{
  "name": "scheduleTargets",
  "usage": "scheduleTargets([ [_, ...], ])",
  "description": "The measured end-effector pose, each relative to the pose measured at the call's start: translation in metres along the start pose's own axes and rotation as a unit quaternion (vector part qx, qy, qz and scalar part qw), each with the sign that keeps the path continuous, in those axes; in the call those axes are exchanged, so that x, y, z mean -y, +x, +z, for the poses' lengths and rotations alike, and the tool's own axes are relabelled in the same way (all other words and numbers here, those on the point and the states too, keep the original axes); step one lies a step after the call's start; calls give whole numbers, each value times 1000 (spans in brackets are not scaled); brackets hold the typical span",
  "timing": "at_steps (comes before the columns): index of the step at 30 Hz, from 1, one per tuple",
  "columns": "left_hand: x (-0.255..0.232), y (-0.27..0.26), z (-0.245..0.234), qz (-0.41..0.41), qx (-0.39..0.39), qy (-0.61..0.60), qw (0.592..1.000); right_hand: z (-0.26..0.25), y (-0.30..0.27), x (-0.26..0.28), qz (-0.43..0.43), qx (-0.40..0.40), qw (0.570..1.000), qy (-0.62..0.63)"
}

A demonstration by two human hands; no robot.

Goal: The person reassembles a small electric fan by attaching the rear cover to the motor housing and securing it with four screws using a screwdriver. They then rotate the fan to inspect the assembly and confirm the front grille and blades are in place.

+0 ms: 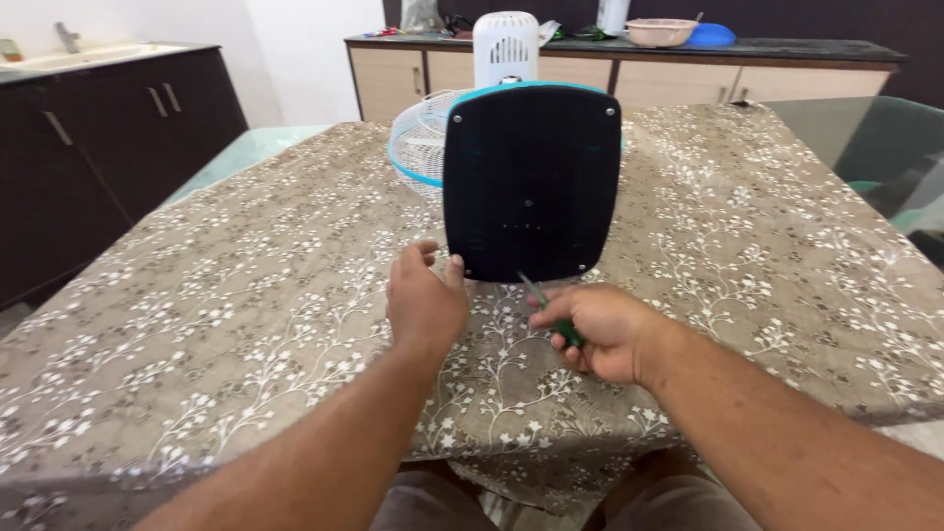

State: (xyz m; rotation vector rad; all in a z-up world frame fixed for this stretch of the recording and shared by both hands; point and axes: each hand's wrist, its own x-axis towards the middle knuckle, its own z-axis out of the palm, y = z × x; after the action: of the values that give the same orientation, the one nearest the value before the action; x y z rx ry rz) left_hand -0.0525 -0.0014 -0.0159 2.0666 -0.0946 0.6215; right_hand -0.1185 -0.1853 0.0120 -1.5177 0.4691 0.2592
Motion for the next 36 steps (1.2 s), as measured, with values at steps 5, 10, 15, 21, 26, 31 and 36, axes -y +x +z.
scheduleTargets([
  [5,1,-33,-39,177,119,-1,977,17,-6,8,-75,172,978,-89],
  [10,8,-37,-71,242,134,162,947,34,-19,9,-77,146,981,-104],
  [15,36,-24,-96,15,125,156,980,30,-36,15,-86,49,981,-167],
  [21,79,-7,-155,-197,27,303,932,-6,-41,15,-81,6,980,-182],
  [26,87,-6,-172,-231,41,388,891,-35,-33,10,-82,-14,986,-142],
  [31,73,-1,-152,-164,19,371,914,-46,-21,10,-121,-80,984,-106],
  [36,41,11,-105,-73,84,92,990,-36,-17,6,-209,-204,944,-152],
])
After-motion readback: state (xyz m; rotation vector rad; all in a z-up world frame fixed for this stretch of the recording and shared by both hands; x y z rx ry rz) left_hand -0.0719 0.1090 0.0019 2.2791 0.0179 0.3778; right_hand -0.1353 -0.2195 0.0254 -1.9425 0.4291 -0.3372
